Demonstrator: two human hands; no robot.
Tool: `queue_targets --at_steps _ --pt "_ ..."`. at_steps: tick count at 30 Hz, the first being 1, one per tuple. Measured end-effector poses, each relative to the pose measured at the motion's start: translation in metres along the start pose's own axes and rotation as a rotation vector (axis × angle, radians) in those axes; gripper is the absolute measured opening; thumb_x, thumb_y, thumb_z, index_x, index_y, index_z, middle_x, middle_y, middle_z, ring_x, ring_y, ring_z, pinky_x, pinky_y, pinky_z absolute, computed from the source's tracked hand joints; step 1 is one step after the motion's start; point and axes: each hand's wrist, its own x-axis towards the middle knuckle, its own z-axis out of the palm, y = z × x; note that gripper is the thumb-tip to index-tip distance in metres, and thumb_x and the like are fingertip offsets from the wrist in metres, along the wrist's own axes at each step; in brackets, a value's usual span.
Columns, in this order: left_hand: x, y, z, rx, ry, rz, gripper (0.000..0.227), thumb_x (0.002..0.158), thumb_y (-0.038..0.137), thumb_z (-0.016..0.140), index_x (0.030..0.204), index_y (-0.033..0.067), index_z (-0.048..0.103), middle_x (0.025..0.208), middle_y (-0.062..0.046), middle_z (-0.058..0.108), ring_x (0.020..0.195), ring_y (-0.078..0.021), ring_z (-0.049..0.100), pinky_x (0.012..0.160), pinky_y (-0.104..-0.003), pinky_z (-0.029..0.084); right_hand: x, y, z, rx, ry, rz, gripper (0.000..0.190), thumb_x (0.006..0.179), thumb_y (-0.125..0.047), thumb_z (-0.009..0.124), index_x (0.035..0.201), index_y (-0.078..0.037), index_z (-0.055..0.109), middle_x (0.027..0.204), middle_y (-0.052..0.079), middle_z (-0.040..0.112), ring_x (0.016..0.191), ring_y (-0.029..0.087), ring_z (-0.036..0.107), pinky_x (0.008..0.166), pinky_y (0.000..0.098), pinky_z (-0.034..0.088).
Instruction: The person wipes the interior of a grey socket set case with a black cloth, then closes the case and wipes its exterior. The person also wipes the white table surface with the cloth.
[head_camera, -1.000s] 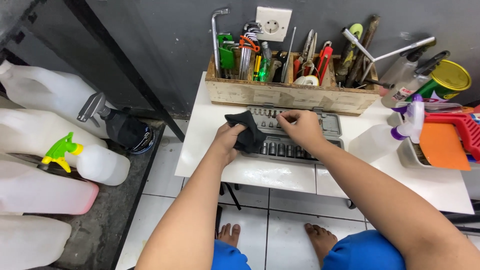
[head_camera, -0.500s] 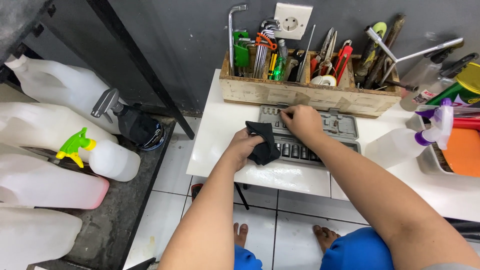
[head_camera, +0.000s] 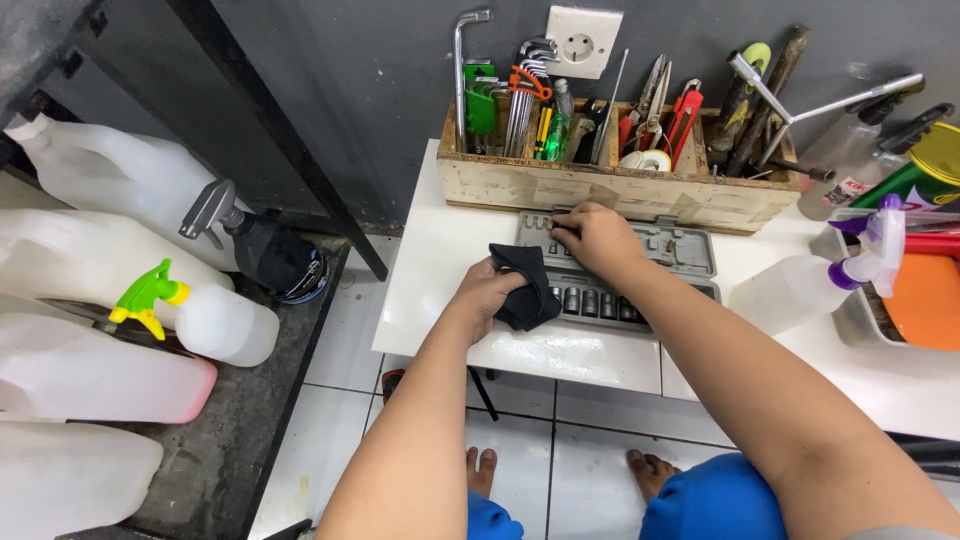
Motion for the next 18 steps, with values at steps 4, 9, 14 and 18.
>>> queue_targets --at_steps 4,9,14,18 --pt "-0.003 0.002 0.001 0.04 -0.005 -0.017 0.07 0.069 0.015 0.088 0.134 0.0069 0.063 0.097 -0.01 0.074 0.105 -0.0285 0.068 0.092 -0.041 0.057 0.01 0.018 0.016 -0.016 -0.004 -0.021 0.024 0.097 -0.024 0.068 0.117 -0.013 0.076 0.113 0.012 0.073 0.105 0.028 0.071 0.086 0.0357 0.059" --pt "-0.019 0.015 0.009 0.073 0.011 -0.033 0.073 0.069 0.016 0.088 0.136 0.0062 0.061 0.102 -0.011 0.073 0.111 -0.0297 0.066 0.097 -0.042 0.055 0.01 0.016 0.013 -0.066 -0.051 -0.02 0.025 0.097 -0.025 0.066 0.117 -0.014 0.076 0.117 0.012 0.071 0.108 0.028 0.07 0.089 0.0362 0.059" --pt "-0.017 0.016 0.01 0.076 0.012 -0.035 0.075 0.07 0.017 0.088 0.138 0.0063 0.059 0.106 -0.012 0.073 0.117 -0.0308 0.063 0.101 -0.043 0.053 0.01 0.009 0.007 -0.099 -0.065 -0.027 0.023 0.097 -0.023 0.066 0.115 -0.013 0.077 0.114 0.012 0.071 0.106 0.027 0.07 0.088 0.0352 0.059" --pt "-0.025 0.023 0.014 0.101 0.012 -0.054 0.076 0.072 0.022 0.088 0.14 0.0086 0.058 0.116 -0.013 0.072 0.124 -0.0319 0.06 0.105 -0.044 0.05 0.007 0.005 0.003 -0.126 -0.092 -0.038 0.022 0.097 -0.021 0.065 0.113 -0.011 0.077 0.109 0.012 0.072 0.104 0.026 0.071 0.087 0.0337 0.059"
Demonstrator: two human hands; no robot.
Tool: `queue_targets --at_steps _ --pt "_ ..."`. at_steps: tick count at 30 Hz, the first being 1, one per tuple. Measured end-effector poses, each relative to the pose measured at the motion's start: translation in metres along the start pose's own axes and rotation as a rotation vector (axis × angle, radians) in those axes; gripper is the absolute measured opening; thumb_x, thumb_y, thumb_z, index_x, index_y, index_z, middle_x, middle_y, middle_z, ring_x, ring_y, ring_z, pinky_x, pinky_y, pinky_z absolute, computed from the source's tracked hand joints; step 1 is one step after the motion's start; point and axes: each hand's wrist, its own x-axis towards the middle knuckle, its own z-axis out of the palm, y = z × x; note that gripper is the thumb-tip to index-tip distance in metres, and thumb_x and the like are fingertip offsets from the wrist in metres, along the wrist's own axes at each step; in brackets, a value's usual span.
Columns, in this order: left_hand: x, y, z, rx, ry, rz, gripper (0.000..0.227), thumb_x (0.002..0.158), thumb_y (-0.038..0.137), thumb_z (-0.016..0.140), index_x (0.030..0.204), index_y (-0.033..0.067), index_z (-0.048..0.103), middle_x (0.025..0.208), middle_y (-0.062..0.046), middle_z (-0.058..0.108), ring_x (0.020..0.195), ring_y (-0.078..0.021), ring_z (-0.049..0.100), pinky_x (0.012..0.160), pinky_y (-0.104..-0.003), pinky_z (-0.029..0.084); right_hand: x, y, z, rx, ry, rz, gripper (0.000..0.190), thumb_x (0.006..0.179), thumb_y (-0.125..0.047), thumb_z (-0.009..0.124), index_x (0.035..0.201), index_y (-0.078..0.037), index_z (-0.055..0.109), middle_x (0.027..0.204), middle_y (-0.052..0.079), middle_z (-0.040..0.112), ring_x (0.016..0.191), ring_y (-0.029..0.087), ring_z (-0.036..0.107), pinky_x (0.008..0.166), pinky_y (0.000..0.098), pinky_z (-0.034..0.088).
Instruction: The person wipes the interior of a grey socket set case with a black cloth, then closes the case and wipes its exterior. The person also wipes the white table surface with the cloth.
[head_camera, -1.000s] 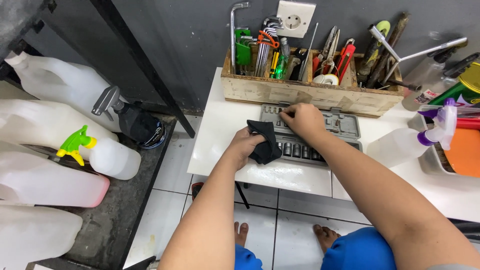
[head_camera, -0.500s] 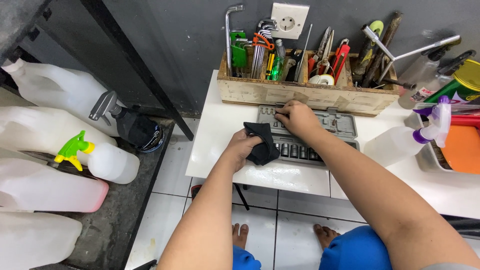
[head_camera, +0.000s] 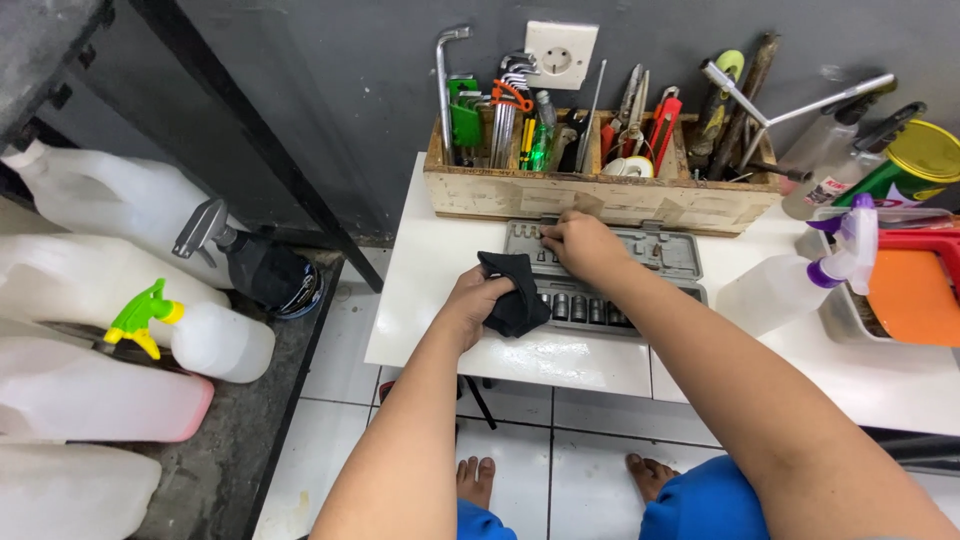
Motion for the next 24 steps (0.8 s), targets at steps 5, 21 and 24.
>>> queue_targets --at_steps 5,21,24 --pt "-0.006 0.006 0.005 0.039 0.003 -0.012 0.078 0.073 0.024 0.086 0.144 0.009 0.056 0.124 -0.015 0.07 0.131 -0.0339 0.055 0.11 -0.046 0.046 0.003 0.005 0.008 -0.039 -0.011 -0.017 0.021 0.098 -0.02 0.064 0.111 -0.01 0.077 0.106 0.011 0.073 0.102 0.025 0.071 0.084 0.0329 0.06" --pt "-0.047 0.044 0.054 -0.173 -0.02 -0.087 0.072 0.098 0.043 0.04 0.157 0.0046 0.03 0.165 -0.018 0.026 0.154 -0.0351 0.015 0.127 -0.049 0.013 -0.051 0.052 -0.043 0.485 0.227 0.198 0.026 0.101 -0.018 0.06 0.121 -0.005 0.072 0.108 0.015 0.072 0.105 0.032 0.068 0.09 0.0427 0.055" --pt "-0.033 0.04 0.064 -0.187 -0.075 -0.077 0.07 0.098 0.042 0.042 0.156 0.0051 0.032 0.163 -0.018 0.028 0.153 -0.0348 0.018 0.126 -0.049 0.015 -0.064 0.074 -0.05 0.482 0.206 0.298 0.028 0.098 -0.021 0.063 0.121 -0.008 0.072 0.107 0.014 0.072 0.102 0.029 0.069 0.089 0.0439 0.054"
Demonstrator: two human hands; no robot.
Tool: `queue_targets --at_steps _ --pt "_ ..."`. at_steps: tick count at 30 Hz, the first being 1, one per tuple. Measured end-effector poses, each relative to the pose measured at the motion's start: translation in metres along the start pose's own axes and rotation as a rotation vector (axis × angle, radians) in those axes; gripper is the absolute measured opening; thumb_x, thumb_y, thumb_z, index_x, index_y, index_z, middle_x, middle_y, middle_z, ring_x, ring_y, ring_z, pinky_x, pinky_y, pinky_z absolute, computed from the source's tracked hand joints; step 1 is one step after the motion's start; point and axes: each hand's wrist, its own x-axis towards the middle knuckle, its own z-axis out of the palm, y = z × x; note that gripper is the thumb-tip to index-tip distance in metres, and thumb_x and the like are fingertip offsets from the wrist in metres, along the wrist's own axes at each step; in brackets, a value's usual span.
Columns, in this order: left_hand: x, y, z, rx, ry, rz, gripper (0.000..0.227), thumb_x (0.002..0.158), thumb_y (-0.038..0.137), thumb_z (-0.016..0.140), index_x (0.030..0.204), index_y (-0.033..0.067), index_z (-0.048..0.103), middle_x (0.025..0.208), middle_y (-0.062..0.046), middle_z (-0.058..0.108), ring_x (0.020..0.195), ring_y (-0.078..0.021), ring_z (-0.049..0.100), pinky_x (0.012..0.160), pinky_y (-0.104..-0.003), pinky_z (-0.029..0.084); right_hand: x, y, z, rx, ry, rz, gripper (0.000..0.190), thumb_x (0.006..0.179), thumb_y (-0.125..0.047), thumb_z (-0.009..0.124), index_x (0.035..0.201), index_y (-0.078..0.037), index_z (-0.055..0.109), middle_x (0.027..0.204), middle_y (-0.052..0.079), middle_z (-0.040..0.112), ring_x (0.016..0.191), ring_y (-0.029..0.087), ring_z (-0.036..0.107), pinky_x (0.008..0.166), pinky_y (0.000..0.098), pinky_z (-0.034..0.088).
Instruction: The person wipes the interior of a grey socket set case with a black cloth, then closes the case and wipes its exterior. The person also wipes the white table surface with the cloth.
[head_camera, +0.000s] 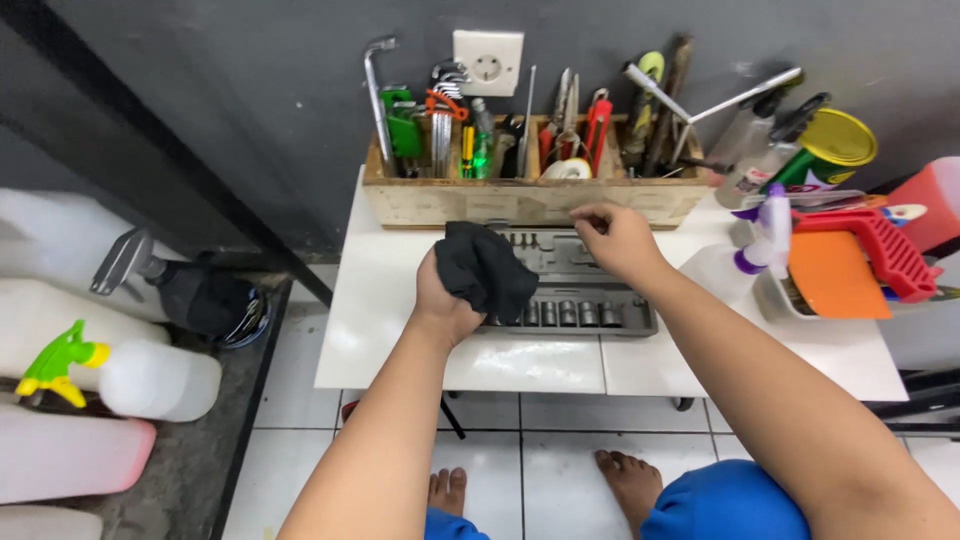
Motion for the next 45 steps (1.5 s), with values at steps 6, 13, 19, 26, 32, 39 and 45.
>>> queue_targets --at_steps 6,13,19,26,32,39,45 --pt "0.03 -0.012 0.006 -0.039 -0.067 -0.035 0.066 0.097 0.04 0.045 0.154 0.0062 0.036 0.16 -0.018 0.033 0.149 -0.0342 0.024 0.125 -0.049 0.019 -0.005 0.027 -0.013 -0.32 -0.178 0.047 0.031 0.09 -0.013 0.065 0.118 -0.004 0.074 0.109 0.017 0.076 0.102 0.032 0.073 0.091 0.0441 0.055" --pt "0.059 -0.028 0.012 -0.071 -0.126 -0.06 0.062 0.097 0.038 0.048 0.151 0.0073 0.04 0.157 -0.017 0.037 0.146 -0.0336 0.03 0.124 -0.048 0.024 -0.019 0.013 -0.019 -0.455 -0.23 0.08 0.026 0.093 -0.017 0.064 0.11 -0.003 0.077 0.098 0.017 0.077 0.097 0.032 0.074 0.086 0.0386 0.057" --pt "0.081 -0.041 0.01 -0.128 -0.167 -0.074 0.058 0.097 0.035 0.051 0.148 0.0084 0.045 0.154 -0.017 0.042 0.143 -0.0331 0.036 0.122 -0.048 0.028 -0.016 0.02 -0.013 -0.557 -0.217 -0.001 0.025 0.094 -0.018 0.065 0.11 -0.003 0.078 0.093 0.018 0.075 0.093 0.03 0.074 0.085 0.0361 0.059" --pt "0.103 -0.05 0.0 -0.209 -0.215 -0.078 0.054 0.097 0.033 0.055 0.145 0.0097 0.05 0.15 -0.017 0.047 0.138 -0.0324 0.043 0.12 -0.048 0.034 -0.015 0.048 0.001 -0.711 -0.219 -0.232 0.021 0.096 -0.011 0.062 0.108 -0.002 0.076 0.098 0.015 0.074 0.097 0.024 0.073 0.086 0.0266 0.058" --pt "0.118 -0.057 -0.009 -0.279 -0.24 -0.074 0.05 0.096 0.03 0.058 0.143 0.0107 0.055 0.147 -0.016 0.052 0.135 -0.0319 0.049 0.119 -0.048 0.038 -0.02 0.016 -0.008 -0.612 -0.169 -0.233 0.022 0.097 -0.012 0.06 0.109 0.0 0.074 0.101 0.015 0.073 0.101 0.025 0.07 0.087 0.0293 0.057" --pt "0.138 -0.071 -0.018 -0.359 -0.291 -0.077 0.046 0.096 0.027 0.061 0.139 0.012 0.06 0.143 -0.016 0.057 0.131 -0.0313 0.057 0.117 -0.047 0.044 -0.051 -0.041 -0.019 -0.249 -0.048 -0.506 0.017 0.098 -0.013 0.066 0.109 -0.004 0.075 0.108 0.012 0.072 0.113 0.029 0.064 0.097 0.0382 0.055" --pt "0.149 -0.087 -0.021 -0.18 -0.322 0.052 0.056 0.087 0.001 0.077 0.14 0.0064 0.058 0.135 -0.021 0.062 0.123 -0.0344 0.062 0.111 -0.047 0.049 -0.044 -0.017 -0.013 -0.159 0.101 -0.582 0.011 0.093 -0.018 0.074 0.102 -0.011 0.077 0.093 0.006 0.07 0.096 0.022 0.067 0.085 0.0331 0.058"
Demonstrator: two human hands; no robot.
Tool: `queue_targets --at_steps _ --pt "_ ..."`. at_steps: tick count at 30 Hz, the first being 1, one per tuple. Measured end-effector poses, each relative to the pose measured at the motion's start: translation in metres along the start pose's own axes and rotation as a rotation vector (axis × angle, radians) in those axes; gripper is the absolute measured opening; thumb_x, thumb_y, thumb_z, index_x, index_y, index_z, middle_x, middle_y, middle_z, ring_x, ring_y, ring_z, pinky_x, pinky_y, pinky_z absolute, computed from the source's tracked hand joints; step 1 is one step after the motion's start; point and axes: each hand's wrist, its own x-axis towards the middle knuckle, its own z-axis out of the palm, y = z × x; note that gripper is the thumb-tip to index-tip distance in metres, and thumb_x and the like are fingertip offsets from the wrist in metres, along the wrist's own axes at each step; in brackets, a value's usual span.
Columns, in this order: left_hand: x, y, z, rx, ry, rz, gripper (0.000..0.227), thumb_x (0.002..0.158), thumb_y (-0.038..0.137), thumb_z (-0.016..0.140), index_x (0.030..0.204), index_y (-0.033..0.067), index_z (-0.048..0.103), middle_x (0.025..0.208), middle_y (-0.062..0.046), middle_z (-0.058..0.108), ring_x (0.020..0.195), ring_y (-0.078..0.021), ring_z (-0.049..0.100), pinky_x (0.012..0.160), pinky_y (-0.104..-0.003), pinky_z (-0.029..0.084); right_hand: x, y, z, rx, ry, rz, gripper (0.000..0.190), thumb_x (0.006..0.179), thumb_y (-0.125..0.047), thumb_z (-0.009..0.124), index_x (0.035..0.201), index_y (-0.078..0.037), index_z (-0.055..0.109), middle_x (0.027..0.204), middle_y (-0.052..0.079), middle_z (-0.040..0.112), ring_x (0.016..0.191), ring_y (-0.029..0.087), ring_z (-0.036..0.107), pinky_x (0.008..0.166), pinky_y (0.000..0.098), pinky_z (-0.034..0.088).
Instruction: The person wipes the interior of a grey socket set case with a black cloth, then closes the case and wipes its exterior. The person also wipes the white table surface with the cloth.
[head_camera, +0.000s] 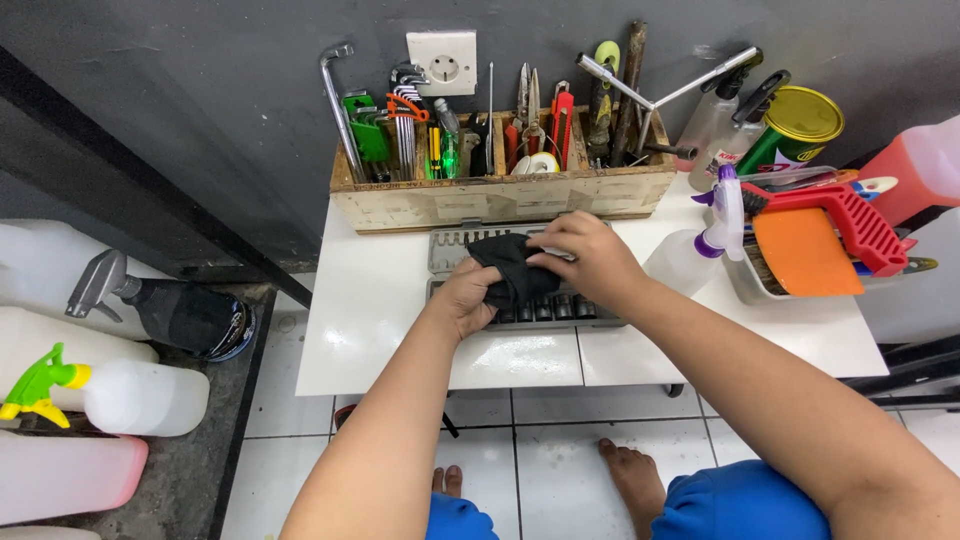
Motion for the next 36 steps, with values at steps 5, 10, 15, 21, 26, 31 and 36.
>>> queue_targets --at_steps 5,10,15,21,26,31,36 --pt "-0.01 0.01 0.015 0.005 0.042 0.035 0.061 0.083 -0.003 0.08 0.14 0.0078 0.059 0.133 -0.021 0.063 0.12 -0.0331 0.064 0.108 -0.048 0.051 -0.003 -0.004 0.008 0.062 0.085 0.11 0.01 0.096 -0.022 0.073 0.096 -0.012 0.075 0.087 0.001 0.072 0.085 0.017 0.067 0.071 0.0275 0.059" --pt "-0.022 0.016 0.026 0.004 0.101 0.078 0.067 0.08 -0.003 0.082 0.142 0.0037 0.056 0.137 -0.02 0.062 0.125 -0.0333 0.06 0.111 -0.047 0.048 -0.005 -0.004 0.014 0.07 0.12 0.089 0.009 0.095 -0.02 0.073 0.094 -0.011 0.073 0.085 0.001 0.072 0.081 0.015 0.068 0.064 0.0256 0.058" --pt "-0.026 0.021 0.03 0.101 0.108 0.113 0.074 0.084 0.0 0.082 0.149 0.0113 0.048 0.137 -0.016 0.062 0.123 -0.0324 0.062 0.109 -0.048 0.05 -0.002 -0.016 0.003 0.2 -0.026 0.117 0.012 0.096 -0.016 0.07 0.104 -0.009 0.075 0.097 0.007 0.073 0.087 0.02 0.069 0.065 0.0291 0.06" --pt "-0.031 0.027 0.022 0.101 0.154 0.125 0.077 0.081 -0.002 0.083 0.148 0.0135 0.049 0.136 -0.015 0.063 0.122 -0.0305 0.062 0.108 -0.045 0.05 0.0 -0.013 0.007 0.248 -0.106 0.195 0.018 0.096 -0.015 0.069 0.111 -0.006 0.075 0.103 0.009 0.071 0.088 0.022 0.067 0.065 0.0329 0.061" --pt "-0.061 0.04 0.045 0.041 0.218 0.09 0.08 0.077 0.002 0.085 0.148 0.0088 0.049 0.142 -0.017 0.058 0.129 -0.0306 0.056 0.11 -0.041 0.048 -0.003 -0.011 0.021 0.47 -0.125 0.366 0.023 0.095 -0.016 0.071 0.117 -0.01 0.073 0.104 0.005 0.07 0.092 0.015 0.064 0.068 0.0315 0.059" --pt "-0.077 0.043 0.043 0.023 0.274 0.082 0.083 0.076 0.003 0.084 0.151 0.0082 0.047 0.147 -0.015 0.055 0.136 -0.0277 0.05 0.115 -0.038 0.044 -0.001 -0.012 0.035 0.583 -0.152 0.452 0.026 0.095 -0.011 0.07 0.121 -0.01 0.072 0.108 0.008 0.069 0.097 0.017 0.064 0.072 0.0331 0.06" --pt "-0.075 0.051 0.03 0.11 0.16 0.085 0.076 0.076 0.003 0.088 0.143 0.0109 0.055 0.134 -0.018 0.064 0.123 -0.0336 0.061 0.106 -0.046 0.052 0.004 -0.02 0.035 0.613 -0.097 0.46 0.018 0.095 -0.013 0.072 0.112 -0.007 0.074 0.1 0.006 0.071 0.095 0.014 0.064 0.072 0.0304 0.059"
